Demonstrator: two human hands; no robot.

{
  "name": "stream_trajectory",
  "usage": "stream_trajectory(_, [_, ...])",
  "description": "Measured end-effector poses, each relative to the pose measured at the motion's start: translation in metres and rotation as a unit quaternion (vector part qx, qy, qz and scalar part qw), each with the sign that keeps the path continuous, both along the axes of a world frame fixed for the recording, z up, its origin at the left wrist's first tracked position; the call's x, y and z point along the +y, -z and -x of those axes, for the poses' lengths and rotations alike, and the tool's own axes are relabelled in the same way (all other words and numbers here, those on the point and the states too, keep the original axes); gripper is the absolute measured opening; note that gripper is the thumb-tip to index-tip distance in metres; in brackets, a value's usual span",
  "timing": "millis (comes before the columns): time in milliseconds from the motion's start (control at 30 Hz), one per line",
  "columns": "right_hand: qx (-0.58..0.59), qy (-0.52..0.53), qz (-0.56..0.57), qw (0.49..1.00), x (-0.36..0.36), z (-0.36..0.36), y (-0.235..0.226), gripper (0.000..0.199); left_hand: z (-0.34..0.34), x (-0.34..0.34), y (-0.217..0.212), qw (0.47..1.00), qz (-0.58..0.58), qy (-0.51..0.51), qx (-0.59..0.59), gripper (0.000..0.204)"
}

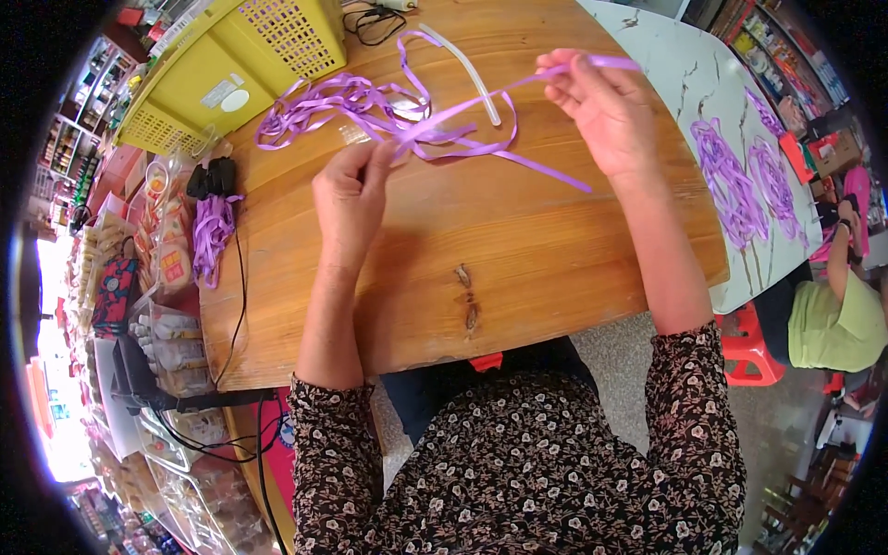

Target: Tying knots and braiding purple plastic ribbons at a wooden table.

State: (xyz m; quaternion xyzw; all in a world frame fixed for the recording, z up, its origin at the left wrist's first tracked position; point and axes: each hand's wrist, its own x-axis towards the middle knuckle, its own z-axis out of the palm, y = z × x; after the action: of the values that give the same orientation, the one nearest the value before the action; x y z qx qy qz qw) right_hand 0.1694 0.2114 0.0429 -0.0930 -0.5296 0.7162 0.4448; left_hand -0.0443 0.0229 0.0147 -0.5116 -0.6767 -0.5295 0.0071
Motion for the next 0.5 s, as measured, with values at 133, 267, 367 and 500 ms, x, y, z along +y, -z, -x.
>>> stream_trajectory(133, [-0.096, 0.071, -0.036, 0.992, -0.011, 0.014, 0.017, 0.017, 0.010, 0.000, 0.004, 0.957, 0.060, -0.162, 0.231, 0.019])
stream_trajectory(267, [-0.147, 0.025, -0.172, 0.974, -0.040, 0.034, 0.024, 0.010, -0.018, 0.007, 0.007, 0.962, -0.050, -0.097, 0.250, 0.039])
stream_trajectory(367, [-0.140, 0.007, -0.238, 0.961, -0.057, 0.041, 0.024, 0.009, -0.047, 0.013, 0.012, 0.987, -0.113, 0.085, 0.070, 0.037])
stream_trajectory(500, [-0.142, -0.001, -0.270, 0.952, -0.066, 0.041, 0.027, 0.011, -0.054, 0.009, 0.017, 0.881, -0.059, 0.256, -0.394, 0.029])
